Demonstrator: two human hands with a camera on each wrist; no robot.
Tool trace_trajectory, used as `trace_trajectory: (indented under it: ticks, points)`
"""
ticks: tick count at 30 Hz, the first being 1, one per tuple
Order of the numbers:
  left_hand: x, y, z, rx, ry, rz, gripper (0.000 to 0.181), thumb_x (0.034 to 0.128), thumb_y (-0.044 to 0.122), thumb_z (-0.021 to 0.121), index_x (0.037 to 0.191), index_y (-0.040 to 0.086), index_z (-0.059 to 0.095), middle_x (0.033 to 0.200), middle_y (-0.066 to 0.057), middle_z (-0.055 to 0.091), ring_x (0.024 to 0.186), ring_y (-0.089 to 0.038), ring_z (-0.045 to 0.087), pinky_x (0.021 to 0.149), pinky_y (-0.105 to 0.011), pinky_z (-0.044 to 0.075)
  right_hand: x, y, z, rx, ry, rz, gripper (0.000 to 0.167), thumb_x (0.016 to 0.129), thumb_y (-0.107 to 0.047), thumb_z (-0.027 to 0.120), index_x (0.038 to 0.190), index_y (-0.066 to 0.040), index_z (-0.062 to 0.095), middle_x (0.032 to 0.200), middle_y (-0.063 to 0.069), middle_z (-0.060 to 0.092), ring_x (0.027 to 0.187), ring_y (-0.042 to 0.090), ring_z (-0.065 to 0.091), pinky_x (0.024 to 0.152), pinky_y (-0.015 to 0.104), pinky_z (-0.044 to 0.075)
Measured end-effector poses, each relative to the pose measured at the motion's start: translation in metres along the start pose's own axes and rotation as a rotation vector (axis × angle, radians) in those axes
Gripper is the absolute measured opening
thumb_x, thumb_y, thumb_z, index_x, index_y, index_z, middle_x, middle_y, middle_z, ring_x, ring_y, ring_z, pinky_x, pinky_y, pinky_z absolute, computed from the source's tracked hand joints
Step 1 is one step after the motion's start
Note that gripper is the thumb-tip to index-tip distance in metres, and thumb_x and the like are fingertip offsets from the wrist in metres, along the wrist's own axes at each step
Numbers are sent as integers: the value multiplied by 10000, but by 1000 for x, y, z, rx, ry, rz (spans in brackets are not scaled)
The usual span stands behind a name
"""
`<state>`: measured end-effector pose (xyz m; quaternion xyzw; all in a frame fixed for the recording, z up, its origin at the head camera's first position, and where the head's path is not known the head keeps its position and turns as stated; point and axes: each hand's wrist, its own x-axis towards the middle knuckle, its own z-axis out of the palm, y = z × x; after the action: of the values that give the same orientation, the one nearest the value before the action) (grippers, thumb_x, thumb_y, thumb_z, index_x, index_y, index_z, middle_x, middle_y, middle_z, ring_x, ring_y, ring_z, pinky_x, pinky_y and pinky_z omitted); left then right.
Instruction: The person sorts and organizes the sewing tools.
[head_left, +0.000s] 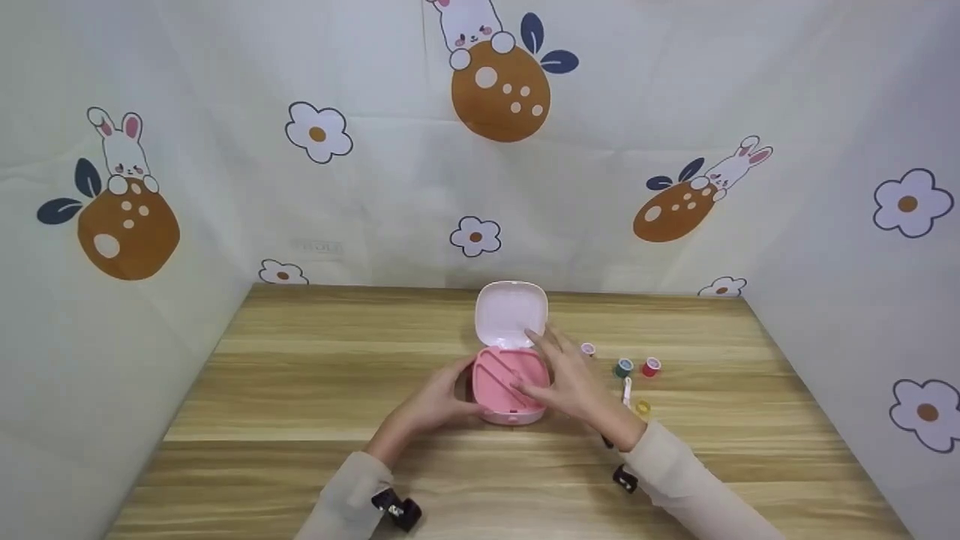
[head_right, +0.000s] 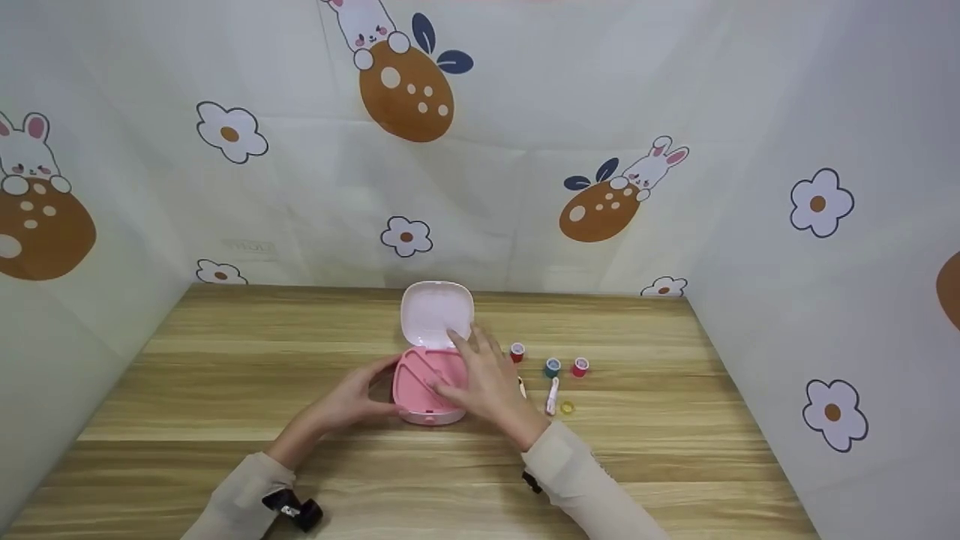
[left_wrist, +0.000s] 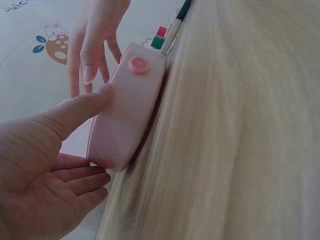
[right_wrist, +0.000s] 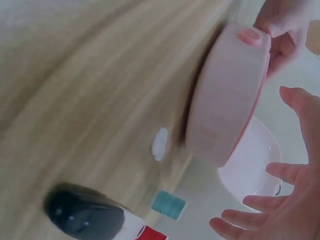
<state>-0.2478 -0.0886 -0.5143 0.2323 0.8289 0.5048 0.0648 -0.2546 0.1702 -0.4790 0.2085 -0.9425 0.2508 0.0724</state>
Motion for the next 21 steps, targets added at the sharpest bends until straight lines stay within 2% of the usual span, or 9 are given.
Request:
trace_trajectory:
  ticks: [7,12,15,21]
  points:
    - [0,0,0,-2,1,5,924,799,128,880,1557,-103,406,1543,-319,499,1453,-474,456,1257,-593,341,-6,-1,10,36,-12,24,785,878,-480,831,1520,-110,571,1628,299,398,1444,540,446,1132,730,423]
    - [0,0,-1,-9,-1,8,926,799,124,883,1562,-94,405,1553,-316,489,1462,-477,443,1263,-602,324,-7,0,16,31,6,6,735,874,-491,824,1464,-104,618,1559,285,499,1400,519,509,1097,706,478]
    - [-1,1,-1,-1,-1,6,932,798,131,890,1565,-86,407,1555,-311,489,1464,-479,441,1261,-611,321,-8,-1,20,53,24,-5,700,853,-444,848,1429,-98,653,1525,287,535,1385,511,529,1088,697,490]
    - [0,1,0,-13,-5,13,919,792,107,877,1551,-112,408,1536,-323,503,1452,-471,456,1258,-598,334,-10,-2,27,97,45,10,619,827,-357,877,1334,-43,711,1509,340,521,1363,539,535,1114,651,491]
